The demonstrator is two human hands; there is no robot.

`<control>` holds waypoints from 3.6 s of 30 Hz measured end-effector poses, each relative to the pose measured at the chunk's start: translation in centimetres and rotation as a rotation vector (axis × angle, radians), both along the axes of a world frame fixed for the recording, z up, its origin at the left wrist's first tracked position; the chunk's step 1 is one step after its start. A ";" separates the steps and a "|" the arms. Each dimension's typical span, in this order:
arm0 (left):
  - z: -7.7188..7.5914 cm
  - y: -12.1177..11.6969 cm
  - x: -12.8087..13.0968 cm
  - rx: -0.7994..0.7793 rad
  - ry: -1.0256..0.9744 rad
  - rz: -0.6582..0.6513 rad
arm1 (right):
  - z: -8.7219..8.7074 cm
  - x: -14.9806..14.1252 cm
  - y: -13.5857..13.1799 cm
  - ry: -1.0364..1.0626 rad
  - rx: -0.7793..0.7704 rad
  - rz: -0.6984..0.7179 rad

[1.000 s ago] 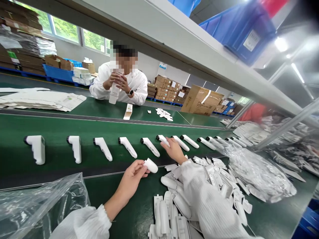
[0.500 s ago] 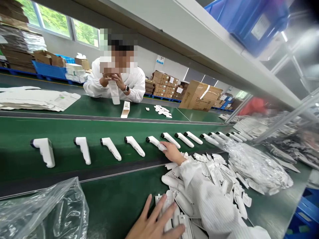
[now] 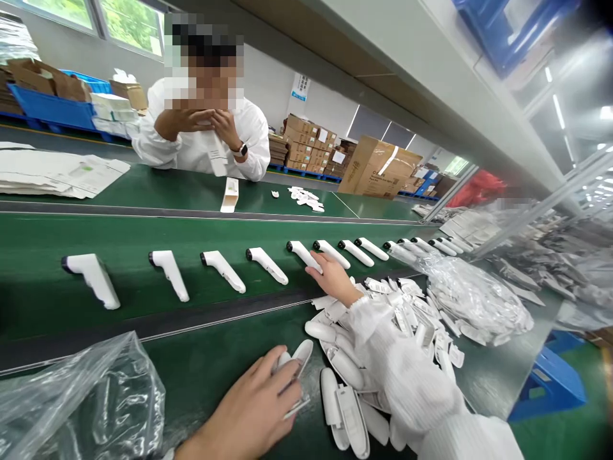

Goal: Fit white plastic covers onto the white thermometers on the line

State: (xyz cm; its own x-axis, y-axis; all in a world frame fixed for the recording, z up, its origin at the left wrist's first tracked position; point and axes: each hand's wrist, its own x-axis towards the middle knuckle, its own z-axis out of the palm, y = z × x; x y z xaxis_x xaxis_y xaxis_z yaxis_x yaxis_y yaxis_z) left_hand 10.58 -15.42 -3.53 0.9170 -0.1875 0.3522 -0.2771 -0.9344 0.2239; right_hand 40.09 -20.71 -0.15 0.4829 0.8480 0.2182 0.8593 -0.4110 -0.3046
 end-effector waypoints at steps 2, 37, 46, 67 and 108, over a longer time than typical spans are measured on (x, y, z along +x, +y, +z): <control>0.1 1.4 -0.2 -0.023 -0.013 0.010 | 1.3 -1.7 -1.7 0.113 0.052 0.160; 3.1 5.4 3.7 -2.347 -0.008 0.524 | -3.2 2.3 1.2 -0.063 -0.171 0.001; 1.7 4.0 7.0 -2.244 -0.259 0.432 | 0.1 -3.4 1.5 0.149 0.081 -0.130; 1.8 4.5 8.4 -2.171 -0.140 0.454 | -2.5 1.1 0.8 0.149 -0.041 -0.052; 0.7 5.4 8.7 -2.240 -0.178 0.333 | -3.8 1.5 2.7 -0.035 -0.091 -0.038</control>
